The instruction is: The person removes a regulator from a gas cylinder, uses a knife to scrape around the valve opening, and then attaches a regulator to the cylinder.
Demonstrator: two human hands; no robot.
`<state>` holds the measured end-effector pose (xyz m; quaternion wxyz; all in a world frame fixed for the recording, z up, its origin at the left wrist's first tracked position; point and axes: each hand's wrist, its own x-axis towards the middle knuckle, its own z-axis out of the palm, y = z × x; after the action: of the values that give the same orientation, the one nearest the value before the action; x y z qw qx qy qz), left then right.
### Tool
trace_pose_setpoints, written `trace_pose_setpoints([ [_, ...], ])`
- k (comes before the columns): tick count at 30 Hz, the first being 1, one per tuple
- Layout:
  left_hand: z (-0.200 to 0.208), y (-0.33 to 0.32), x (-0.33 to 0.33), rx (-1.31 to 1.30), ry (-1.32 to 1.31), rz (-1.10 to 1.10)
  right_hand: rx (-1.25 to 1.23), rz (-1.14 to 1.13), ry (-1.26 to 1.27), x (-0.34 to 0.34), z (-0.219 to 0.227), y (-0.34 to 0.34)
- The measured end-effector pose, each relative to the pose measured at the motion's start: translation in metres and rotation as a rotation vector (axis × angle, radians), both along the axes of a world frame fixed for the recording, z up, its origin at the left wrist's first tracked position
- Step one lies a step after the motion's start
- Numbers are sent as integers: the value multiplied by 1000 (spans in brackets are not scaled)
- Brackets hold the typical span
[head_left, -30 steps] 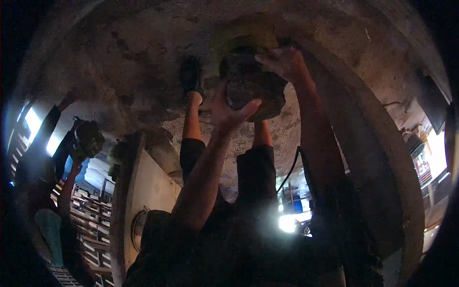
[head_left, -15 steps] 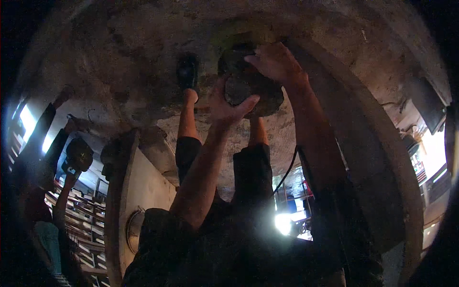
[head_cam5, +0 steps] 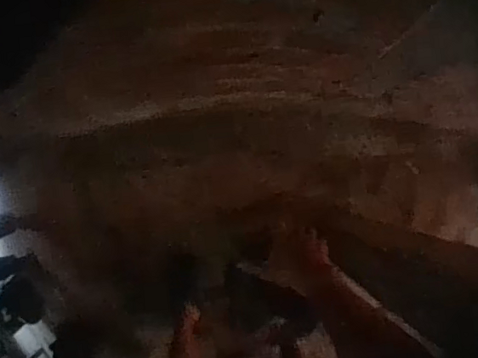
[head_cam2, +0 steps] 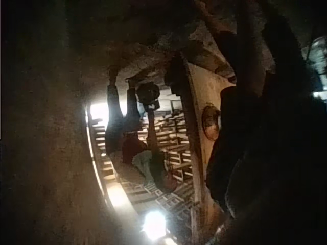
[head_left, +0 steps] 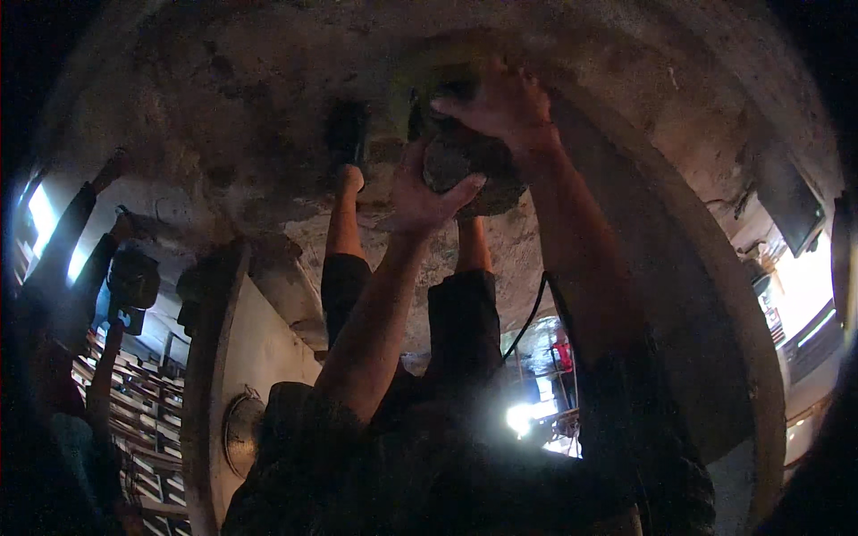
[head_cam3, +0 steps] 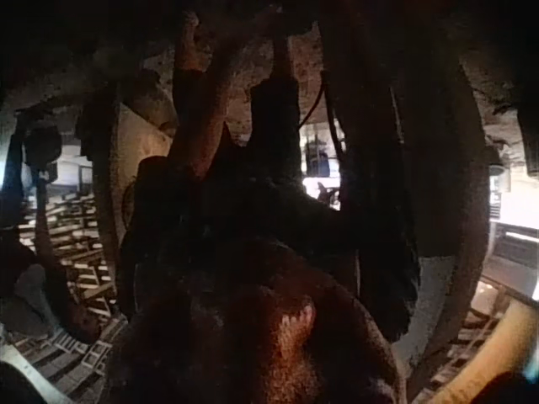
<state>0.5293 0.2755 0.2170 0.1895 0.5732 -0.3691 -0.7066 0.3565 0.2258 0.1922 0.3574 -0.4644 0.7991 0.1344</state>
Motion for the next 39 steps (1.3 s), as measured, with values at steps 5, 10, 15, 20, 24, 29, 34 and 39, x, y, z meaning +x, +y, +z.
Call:
trace_pose_setpoints([
  [5,-1,-11,-14,-187,-206,-307,75,48,-132,-2,-55,-10],
  [10,14,-22,-15,-269,-7,-201,19,-31,-288,0,-74,7],
  [15,2,-9,2,-301,-202,-267,-206,-15,-301,8,-70,10],
  [20,-3,-10,-3,-326,-253,-370,-291,-57,-366,-7,-59,6],
  [24,13,-22,-21,-280,-122,-279,-368,-243,-613,-22,-100,25],
  [29,-1,-13,-3,-333,-276,-281,-188,-90,-403,-2,-67,3],
  [34,-1,-17,-7,-347,-157,-260,-177,-148,-446,-5,-65,-1],
  [39,2,-14,-15,-221,-87,-192,-83,-104,-327,-14,-28,-13],
])
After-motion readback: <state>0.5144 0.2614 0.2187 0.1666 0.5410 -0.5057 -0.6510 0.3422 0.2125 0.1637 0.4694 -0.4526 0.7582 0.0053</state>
